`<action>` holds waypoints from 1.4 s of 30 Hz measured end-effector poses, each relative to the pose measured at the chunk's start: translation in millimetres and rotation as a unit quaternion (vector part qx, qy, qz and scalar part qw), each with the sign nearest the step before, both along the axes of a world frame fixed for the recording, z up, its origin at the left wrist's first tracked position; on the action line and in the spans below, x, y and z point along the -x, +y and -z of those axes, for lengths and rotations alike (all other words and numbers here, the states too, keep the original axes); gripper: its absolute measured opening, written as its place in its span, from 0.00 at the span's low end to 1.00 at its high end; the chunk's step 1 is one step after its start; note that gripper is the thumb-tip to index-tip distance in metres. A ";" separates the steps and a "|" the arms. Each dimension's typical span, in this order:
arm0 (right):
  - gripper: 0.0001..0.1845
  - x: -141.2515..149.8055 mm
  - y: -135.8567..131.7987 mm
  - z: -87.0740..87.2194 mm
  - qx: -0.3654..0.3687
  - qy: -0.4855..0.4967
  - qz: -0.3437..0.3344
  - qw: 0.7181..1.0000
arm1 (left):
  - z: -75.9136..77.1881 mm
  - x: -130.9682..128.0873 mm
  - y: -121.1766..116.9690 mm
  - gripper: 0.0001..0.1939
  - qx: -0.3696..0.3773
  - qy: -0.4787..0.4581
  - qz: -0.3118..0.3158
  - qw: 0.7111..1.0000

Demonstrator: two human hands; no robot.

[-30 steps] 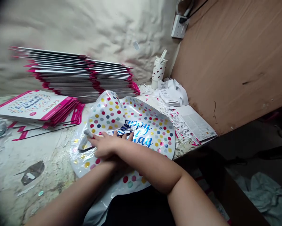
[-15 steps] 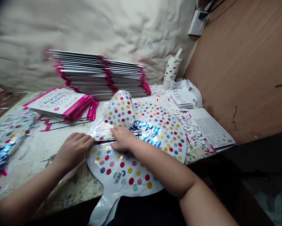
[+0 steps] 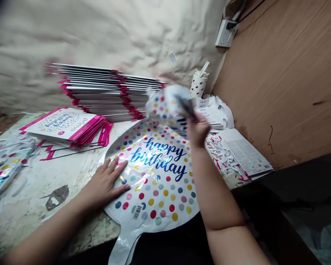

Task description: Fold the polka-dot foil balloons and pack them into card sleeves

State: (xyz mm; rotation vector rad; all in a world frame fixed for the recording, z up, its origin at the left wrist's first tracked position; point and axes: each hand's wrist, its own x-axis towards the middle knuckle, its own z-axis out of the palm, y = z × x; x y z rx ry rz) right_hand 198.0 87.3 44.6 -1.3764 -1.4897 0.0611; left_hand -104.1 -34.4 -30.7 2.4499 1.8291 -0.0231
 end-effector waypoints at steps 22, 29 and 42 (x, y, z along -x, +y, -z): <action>0.29 25.6 -124.2 56.9 0.069 -0.287 -0.468 0.833 | -35.9 -60.1 -55.4 0.26 0.430 -0.687 -0.315 0.493; 0.23 37.6 -116.5 60.7 0.033 -0.341 -0.426 0.838 | -45.9 -65.0 -41.2 0.26 0.376 -0.667 -0.292 0.573; 0.18 -25.2 -34.8 43.0 0.023 0.284 -0.031 0.958 | -46.0 -27.4 12.7 0.31 -0.148 -0.220 -0.115 0.957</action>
